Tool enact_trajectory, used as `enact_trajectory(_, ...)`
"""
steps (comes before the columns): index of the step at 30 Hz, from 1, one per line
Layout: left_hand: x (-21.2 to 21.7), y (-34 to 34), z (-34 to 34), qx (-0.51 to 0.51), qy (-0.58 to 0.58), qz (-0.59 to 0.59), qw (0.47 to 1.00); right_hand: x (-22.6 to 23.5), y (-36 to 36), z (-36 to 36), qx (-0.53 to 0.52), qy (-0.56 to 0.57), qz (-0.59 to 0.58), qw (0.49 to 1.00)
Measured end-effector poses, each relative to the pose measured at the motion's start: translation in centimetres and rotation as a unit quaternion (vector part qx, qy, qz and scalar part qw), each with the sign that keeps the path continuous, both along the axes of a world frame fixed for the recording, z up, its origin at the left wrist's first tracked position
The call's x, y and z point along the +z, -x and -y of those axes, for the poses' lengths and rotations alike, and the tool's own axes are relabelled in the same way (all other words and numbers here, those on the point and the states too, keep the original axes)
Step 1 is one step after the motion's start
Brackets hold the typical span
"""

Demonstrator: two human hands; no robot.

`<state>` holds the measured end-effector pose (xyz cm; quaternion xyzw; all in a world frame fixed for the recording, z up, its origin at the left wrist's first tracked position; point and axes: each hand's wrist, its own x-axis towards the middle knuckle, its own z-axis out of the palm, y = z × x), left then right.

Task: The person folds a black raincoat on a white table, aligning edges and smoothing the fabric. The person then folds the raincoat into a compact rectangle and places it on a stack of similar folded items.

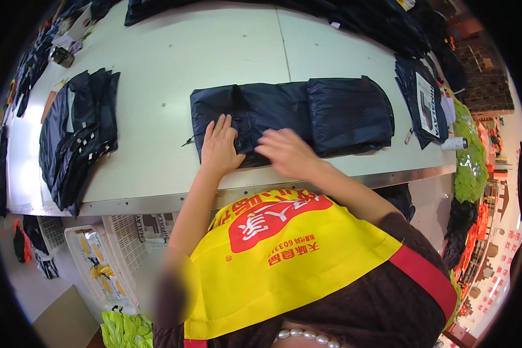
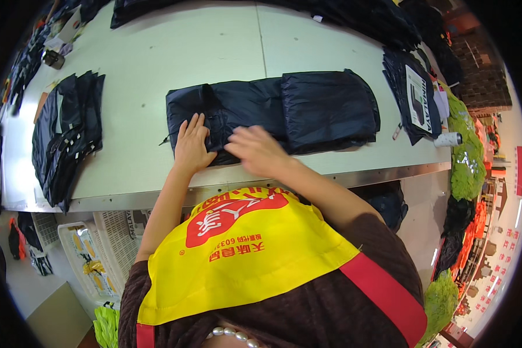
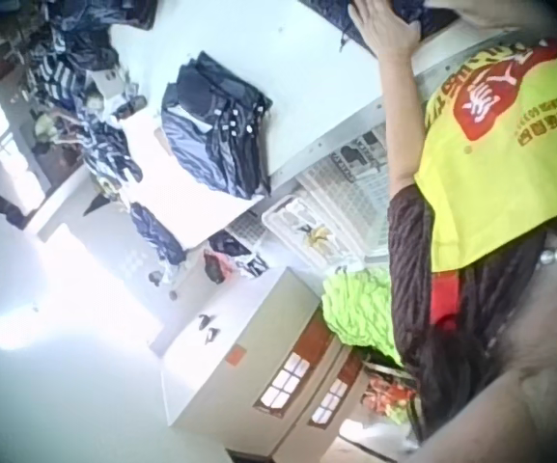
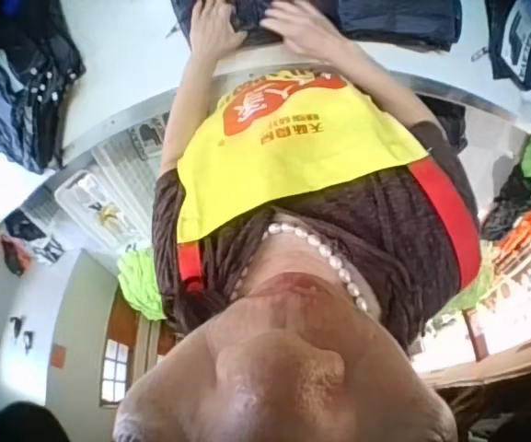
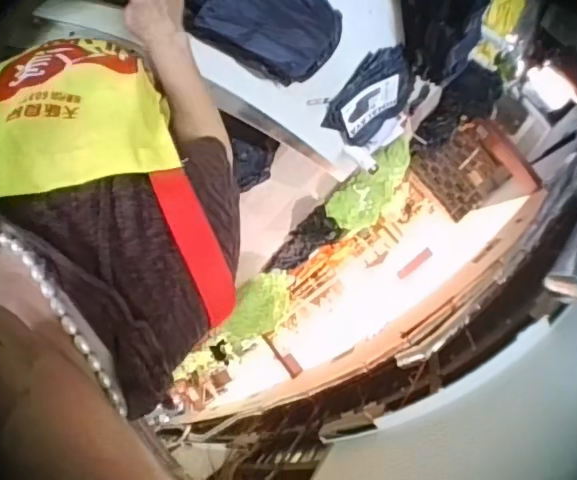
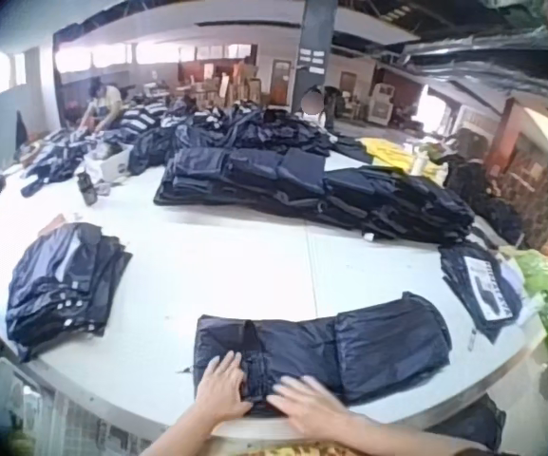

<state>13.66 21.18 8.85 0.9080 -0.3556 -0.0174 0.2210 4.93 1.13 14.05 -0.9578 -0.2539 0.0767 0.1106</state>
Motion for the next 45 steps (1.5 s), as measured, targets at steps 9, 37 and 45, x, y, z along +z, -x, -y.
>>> enact_trajectory(9,0.7,0.6,0.6,-0.029,-0.043,0.029,0.998,-3.1,5.1,16.6,-0.149,0.075,0.105,0.98)
enact_trajectory(37,-7.6,3.5,-0.6,-0.053,-0.058,0.275,0.958,-3.3,-3.6,-5.5,-0.002,-0.127,0.114,0.985)
enact_trajectory(45,4.6,6.7,-1.3,-0.011,0.196,-0.002,0.981,-6.0,-4.5,-5.0,-0.031,-0.134,0.085,0.987)
